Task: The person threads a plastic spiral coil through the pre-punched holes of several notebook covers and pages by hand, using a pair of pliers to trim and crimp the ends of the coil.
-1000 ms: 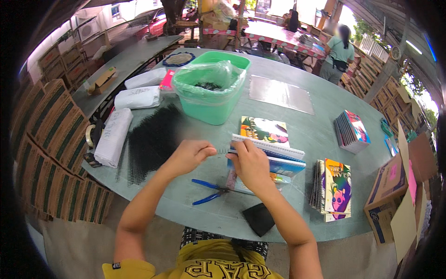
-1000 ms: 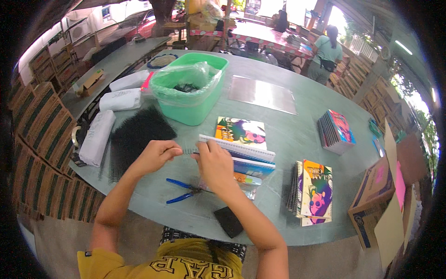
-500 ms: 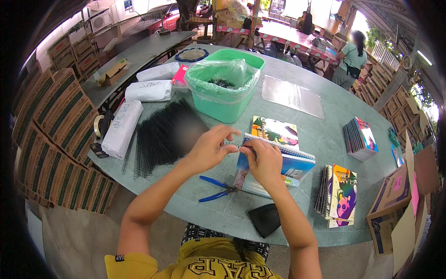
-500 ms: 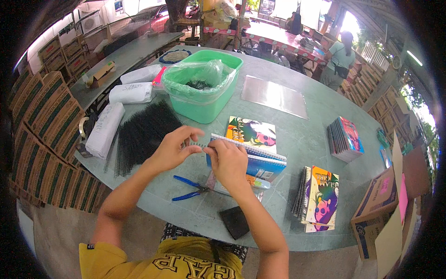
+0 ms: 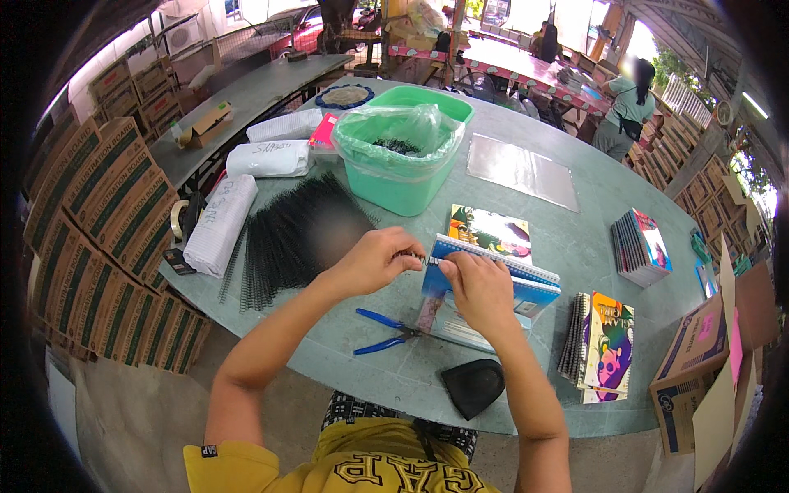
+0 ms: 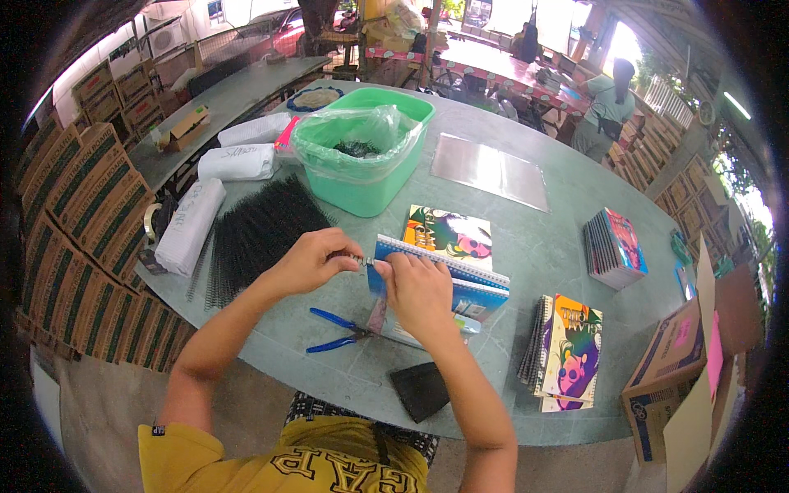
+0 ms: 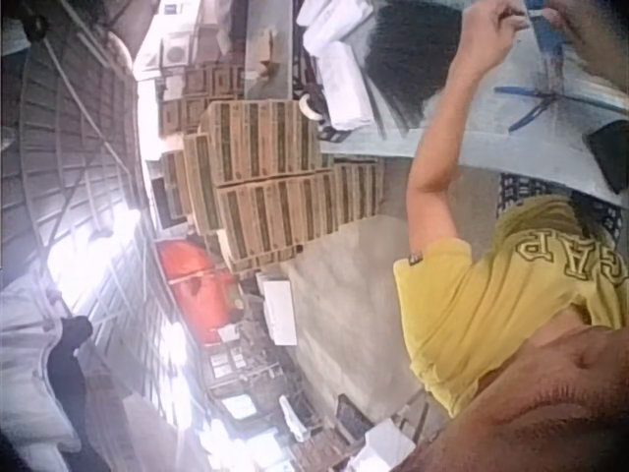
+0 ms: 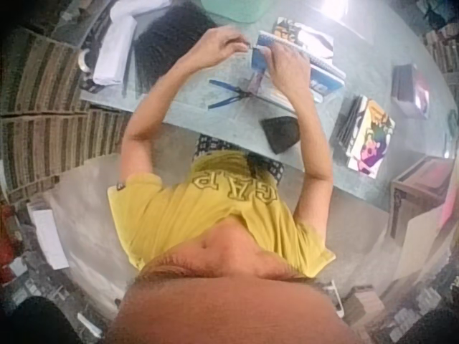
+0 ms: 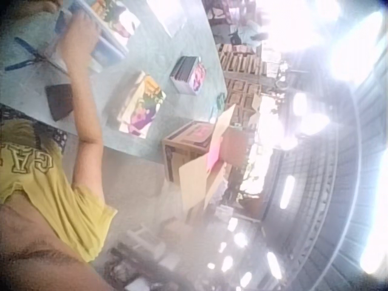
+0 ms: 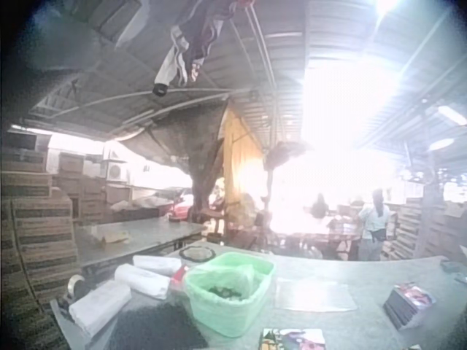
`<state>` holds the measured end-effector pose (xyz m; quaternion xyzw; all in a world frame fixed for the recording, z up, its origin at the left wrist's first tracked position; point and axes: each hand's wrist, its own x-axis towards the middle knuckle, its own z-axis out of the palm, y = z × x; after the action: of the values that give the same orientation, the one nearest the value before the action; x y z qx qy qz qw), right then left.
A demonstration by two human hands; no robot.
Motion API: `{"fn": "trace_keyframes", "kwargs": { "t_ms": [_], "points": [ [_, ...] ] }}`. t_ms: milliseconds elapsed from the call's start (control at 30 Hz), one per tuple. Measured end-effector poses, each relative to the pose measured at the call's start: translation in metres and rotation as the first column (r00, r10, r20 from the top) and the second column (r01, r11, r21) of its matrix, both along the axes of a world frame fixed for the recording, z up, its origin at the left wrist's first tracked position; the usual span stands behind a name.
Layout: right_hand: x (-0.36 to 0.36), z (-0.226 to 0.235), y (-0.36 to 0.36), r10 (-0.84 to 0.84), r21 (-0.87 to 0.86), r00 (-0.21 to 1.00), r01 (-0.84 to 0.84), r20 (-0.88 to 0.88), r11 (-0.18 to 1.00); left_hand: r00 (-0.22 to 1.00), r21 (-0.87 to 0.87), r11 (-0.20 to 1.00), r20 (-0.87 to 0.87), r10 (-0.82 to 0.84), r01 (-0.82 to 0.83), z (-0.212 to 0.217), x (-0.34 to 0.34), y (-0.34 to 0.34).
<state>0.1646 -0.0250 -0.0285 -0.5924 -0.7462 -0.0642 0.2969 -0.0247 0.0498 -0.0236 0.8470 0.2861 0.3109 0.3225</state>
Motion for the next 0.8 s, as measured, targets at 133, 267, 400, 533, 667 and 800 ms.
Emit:
{"fn": "trace_keyframes", "kwargs": {
  "t_ms": [133, 267, 400, 533, 667, 800],
  "points": [
    [-0.006, -0.004, 0.007, 0.043, 0.050, 0.995, -0.038, -0.094, 0.998, 0.989, 0.114, 0.989, 0.118, 0.086, -0.099, 0.001, 0.010, -0.008],
    [0.002, -0.003, 0.005, 0.086, 0.011, 0.985, -0.086, -0.150, 0.996, 0.988, -0.193, 0.981, -0.151, -0.029, -0.001, 0.012, 0.001, 0.001],
    [0.005, -0.004, 0.004, 0.111, 0.017, 0.993, -0.111, -0.044, 0.994, 0.989, -0.241, 0.970, -0.132, -0.073, 0.040, 0.016, 0.002, 0.008],
    [-0.002, -0.004, 0.004, 0.053, 0.022, 0.997, -0.052, -0.064, 0.998, 0.997, 0.138, 0.988, 0.037, -0.072, 0.067, 0.007, 0.006, 0.006],
    [-0.004, -0.004, 0.008, 0.019, 0.018, 0.989, -0.016, -0.147, 1.000, 0.998, 0.084, 0.996, -0.059, 0.025, -0.020, 0.011, 0.013, -0.004],
    [-0.004, -0.009, 0.009, 0.025, 0.075, 0.995, -0.018, -0.098, 0.997, 0.985, 0.343, 0.938, -0.136, 0.105, -0.053, 0.007, 0.010, -0.001]
  ]
}}
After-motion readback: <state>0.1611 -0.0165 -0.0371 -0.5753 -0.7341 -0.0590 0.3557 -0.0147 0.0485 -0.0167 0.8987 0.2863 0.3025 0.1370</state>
